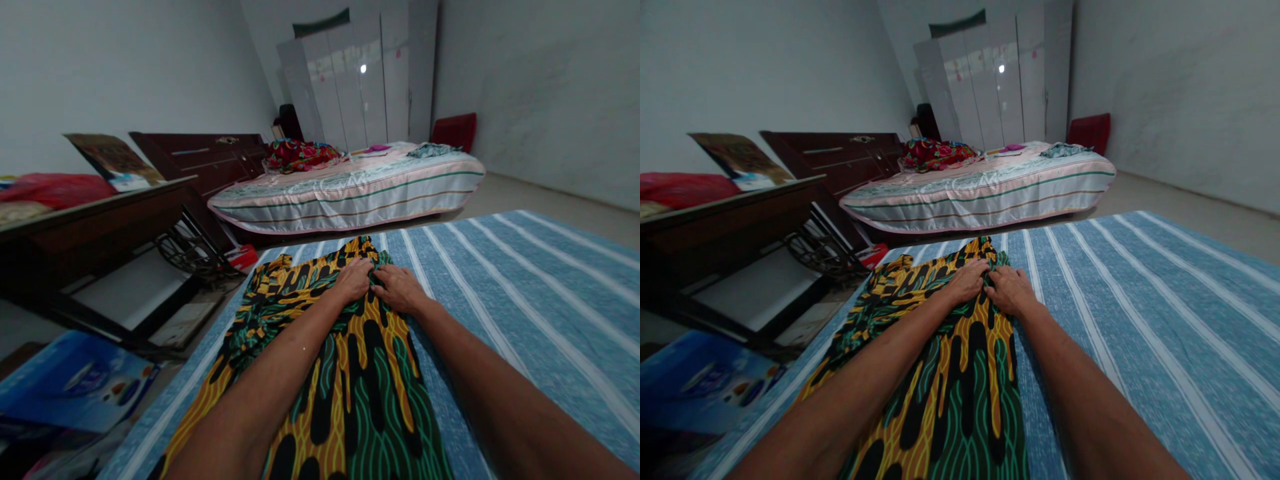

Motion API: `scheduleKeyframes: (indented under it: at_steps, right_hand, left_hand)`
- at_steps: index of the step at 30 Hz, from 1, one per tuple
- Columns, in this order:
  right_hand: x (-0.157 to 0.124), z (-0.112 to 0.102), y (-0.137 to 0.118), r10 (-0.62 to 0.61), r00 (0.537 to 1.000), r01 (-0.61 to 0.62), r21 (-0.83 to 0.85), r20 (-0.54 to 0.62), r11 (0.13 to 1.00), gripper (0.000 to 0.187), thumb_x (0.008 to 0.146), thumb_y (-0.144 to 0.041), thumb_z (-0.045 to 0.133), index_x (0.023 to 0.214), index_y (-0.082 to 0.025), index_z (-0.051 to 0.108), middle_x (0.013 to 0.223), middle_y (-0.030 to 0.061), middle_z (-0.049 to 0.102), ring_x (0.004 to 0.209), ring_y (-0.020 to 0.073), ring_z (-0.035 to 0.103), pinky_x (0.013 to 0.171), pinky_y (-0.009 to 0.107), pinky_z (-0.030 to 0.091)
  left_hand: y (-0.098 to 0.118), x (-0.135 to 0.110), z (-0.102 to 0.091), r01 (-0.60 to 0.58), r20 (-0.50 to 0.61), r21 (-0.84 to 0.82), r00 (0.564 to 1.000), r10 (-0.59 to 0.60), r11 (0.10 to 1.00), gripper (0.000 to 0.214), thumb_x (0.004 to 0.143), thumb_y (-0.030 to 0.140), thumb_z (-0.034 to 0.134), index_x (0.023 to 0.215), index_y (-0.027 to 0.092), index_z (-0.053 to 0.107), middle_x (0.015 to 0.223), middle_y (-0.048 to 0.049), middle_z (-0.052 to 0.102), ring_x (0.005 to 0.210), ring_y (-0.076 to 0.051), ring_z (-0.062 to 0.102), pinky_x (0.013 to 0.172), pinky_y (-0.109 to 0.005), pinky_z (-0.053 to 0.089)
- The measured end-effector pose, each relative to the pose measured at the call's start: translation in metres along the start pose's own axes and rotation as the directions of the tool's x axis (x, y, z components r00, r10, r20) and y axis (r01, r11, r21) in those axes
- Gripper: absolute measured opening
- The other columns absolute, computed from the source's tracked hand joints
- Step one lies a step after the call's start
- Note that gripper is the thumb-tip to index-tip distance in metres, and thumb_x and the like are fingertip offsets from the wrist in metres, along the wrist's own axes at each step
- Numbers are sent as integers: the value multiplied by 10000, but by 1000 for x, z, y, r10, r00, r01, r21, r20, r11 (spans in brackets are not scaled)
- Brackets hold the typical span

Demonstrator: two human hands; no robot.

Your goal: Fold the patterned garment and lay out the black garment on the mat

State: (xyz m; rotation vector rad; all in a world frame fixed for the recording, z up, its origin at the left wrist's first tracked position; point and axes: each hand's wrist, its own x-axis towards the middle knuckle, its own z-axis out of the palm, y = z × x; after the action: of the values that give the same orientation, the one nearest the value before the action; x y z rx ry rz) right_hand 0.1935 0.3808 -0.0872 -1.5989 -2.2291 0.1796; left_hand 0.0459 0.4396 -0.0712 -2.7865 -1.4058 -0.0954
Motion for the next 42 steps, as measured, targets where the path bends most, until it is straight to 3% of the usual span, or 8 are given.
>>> scheduleKeyframes:
  at_steps: [6, 13, 16, 21, 27, 36, 42]
  right_hand:
    - [1, 1, 1, 4, 1000, -4, 4, -8, 1000, 366, 893, -372, 449, 1188, -188, 563, 1265, 109, 543, 1188, 246, 456, 976, 404, 296]
    - [1, 0, 1, 10, 1000, -9, 16, -13, 1000, 351, 891, -368, 457, 1171, -187, 569, 1271, 112, 542, 1198, 243, 451, 978, 398, 299]
    - [1, 0, 1, 17, 1000, -17, 13, -22, 1000, 343, 886, -370, 464, 1154, -189, 578, 1265, 111, 546, 1193, 244, 456, 975, 394, 302]
    - [1, 0, 3, 22, 999, -22, 28, -26, 999, 325, 875, -366, 484, 1130, -192, 587, 1220, 104, 570, 1166, 243, 473, 968, 381, 310]
    - [2, -3, 2, 74, 995, -71, 44, -70, 997, 272, 903, -314, 421, 1047, -204, 623, 1080, 70, 635, 1051, 198, 541, 905, 287, 364]
    - [48, -19, 31, 273, 959, -279, -90, -77, 956, 409, 917, -261, 331, 1241, -208, 575, 1164, 119, 611, 1040, 244, 580, 812, 309, 429]
    - [75, -7, 37, 299, 954, -292, -197, 7, 936, 373, 879, -243, 423, 1201, -228, 612, 1151, 124, 614, 1034, 245, 599, 813, 302, 451]
  left_hand:
    - [4, 5, -2, 33, -28, -14, 999, -33, 999, 314, 907, 205, 309, 1084, 224, 568, 1188, -32, 589, 1165, -204, 487, 996, -400, 412]
    - [9, 1, -3, 41, -75, 0, 996, -41, 999, 312, 884, 194, 386, 1119, 246, 584, 1270, -35, 570, 1288, -263, 367, 1017, -482, 359]
    - [11, -1, -2, 32, -103, 19, 994, -30, 999, 286, 874, 184, 404, 1060, 239, 615, 1199, -41, 612, 1283, -244, 372, 1055, -465, 309]
    - [13, -4, -3, 43, -111, 39, 993, -39, 998, 275, 873, 185, 403, 1034, 240, 620, 1171, -35, 629, 1252, -247, 410, 1009, -442, 352]
    - [12, -5, 1, 58, -118, 21, 991, -55, 998, 285, 887, 206, 393, 1066, 255, 610, 1200, -21, 612, 1243, -255, 427, 993, -436, 378]
    - [11, -5, 4, 41, -154, -39, 987, -47, 998, 314, 859, 178, 422, 1090, 272, 613, 1230, -15, 601, 1229, -257, 448, 1022, -438, 367]
    - [10, -6, 7, 13, -164, -55, 986, -22, 998, 320, 847, 157, 411, 1054, 264, 629, 1194, -8, 623, 1221, -252, 443, 1031, -450, 366]
